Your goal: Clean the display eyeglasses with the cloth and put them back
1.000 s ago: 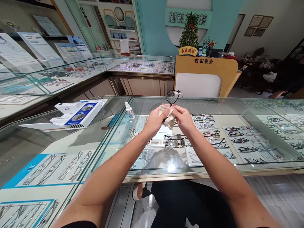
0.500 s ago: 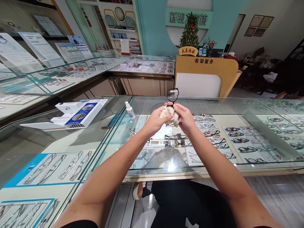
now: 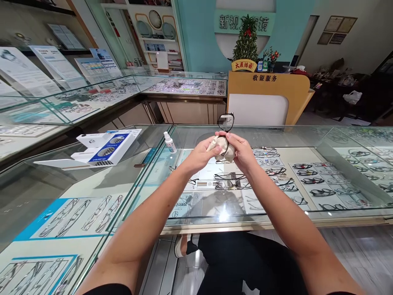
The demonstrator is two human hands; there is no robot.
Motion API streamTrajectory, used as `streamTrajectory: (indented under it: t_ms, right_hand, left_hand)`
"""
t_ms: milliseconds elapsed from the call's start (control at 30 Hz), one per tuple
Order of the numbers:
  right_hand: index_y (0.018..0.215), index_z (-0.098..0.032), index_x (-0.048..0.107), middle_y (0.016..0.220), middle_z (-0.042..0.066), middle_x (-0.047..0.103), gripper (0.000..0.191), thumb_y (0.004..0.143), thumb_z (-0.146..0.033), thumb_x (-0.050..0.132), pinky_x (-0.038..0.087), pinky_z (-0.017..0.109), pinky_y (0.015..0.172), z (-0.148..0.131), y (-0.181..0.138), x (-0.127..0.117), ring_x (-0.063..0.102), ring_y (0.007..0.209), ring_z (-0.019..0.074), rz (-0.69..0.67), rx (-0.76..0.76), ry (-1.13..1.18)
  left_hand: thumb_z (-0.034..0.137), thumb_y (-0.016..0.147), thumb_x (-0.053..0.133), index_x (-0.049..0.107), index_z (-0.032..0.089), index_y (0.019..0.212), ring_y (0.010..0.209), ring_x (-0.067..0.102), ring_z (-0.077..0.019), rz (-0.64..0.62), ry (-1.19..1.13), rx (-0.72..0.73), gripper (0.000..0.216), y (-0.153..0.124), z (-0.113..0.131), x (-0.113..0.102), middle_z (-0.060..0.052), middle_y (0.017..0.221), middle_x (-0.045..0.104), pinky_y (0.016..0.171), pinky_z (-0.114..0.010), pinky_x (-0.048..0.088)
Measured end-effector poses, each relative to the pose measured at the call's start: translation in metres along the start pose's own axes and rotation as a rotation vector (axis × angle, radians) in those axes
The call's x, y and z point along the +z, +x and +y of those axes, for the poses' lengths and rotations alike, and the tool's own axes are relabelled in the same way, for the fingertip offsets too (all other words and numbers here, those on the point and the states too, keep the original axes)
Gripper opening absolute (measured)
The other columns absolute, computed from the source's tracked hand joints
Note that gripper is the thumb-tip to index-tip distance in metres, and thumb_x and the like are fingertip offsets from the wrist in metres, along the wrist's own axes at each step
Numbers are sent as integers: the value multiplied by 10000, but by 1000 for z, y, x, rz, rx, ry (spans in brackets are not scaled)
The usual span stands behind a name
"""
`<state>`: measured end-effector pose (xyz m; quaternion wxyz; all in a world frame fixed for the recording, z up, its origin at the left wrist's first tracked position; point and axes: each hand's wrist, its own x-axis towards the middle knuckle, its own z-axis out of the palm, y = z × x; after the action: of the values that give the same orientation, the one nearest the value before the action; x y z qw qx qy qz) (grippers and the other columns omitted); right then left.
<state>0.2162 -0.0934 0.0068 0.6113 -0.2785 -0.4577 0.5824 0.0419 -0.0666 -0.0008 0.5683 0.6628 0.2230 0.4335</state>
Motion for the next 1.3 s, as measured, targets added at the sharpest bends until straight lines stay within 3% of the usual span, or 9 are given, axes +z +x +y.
streamTrajectory:
  t_ms: [200,333,400,500,667,800,1000,1133,1300]
  right_hand:
    - [948,-256,905,1344,53,840,452,764,-665,957,608,323,812,8,-1,2,726,964,208,-27,-12,-52]
    - [931,-253,910,1107,44,861,459,722,-653,989,586,332,908,16,3,0,723,993,215,-5,-39,-50]
    - [907,-248,907,988,32,843,468,692,-652,1003,574,330,866,16,4,-2,715,935,210,28,-35,-61]
    - [977,-254,915,994,33,847,484,721,-659,983,568,336,834,11,4,-4,724,910,215,24,-19,-91]
    - [1072,-286,921,1175,62,857,480,825,-697,903,571,414,1065,0,5,-11,737,1221,293,12,-91,-144]
    - [1018,-320,929,1457,70,770,392,905,-686,851,399,490,1306,-2,7,-16,592,1513,316,-26,-239,-286]
    - [976,-351,931,1594,72,681,490,901,-812,782,179,579,1396,6,6,-14,394,1671,364,-103,-250,-572]
    - [954,-344,927,1461,91,736,492,910,-808,770,206,571,1389,11,5,-13,431,1622,362,-156,-226,-599]
    - [907,-312,926,1397,93,727,476,891,-774,810,389,506,1293,7,4,-10,559,1472,344,-200,-145,-466]
  left_hand:
    - [705,793,952,703,158,1258,803,618,-156,191,-8,42,760,0,-4,13,-24,944,713,753,-273,511]
    - [777,852,864,770,147,1139,858,658,-177,303,9,108,698,1,-4,18,-58,971,764,791,-276,531]
    - [793,855,848,785,147,1146,873,682,-192,295,-19,82,712,2,-5,16,-71,985,786,783,-282,538]
    - [778,838,876,796,150,1190,894,719,-206,217,-90,15,724,5,-8,10,-74,981,801,782,-286,551]
    - [790,805,902,809,141,1059,1006,781,-261,224,-182,-26,703,11,-13,-5,-99,980,829,883,-333,600]
    - [789,807,905,799,132,1026,1085,793,-286,294,-253,2,700,14,-8,-14,-134,1042,847,958,-371,621]
    - [869,876,779,792,144,999,1106,782,-280,284,-222,90,735,12,4,-11,-138,1027,834,990,-371,599]
    - [828,830,858,773,162,950,957,748,-217,269,-150,104,682,11,-2,-11,-81,928,796,884,-320,561]
    - [753,866,874,767,170,948,796,662,-179,245,-81,113,599,10,-5,-16,-52,850,741,779,-308,519]
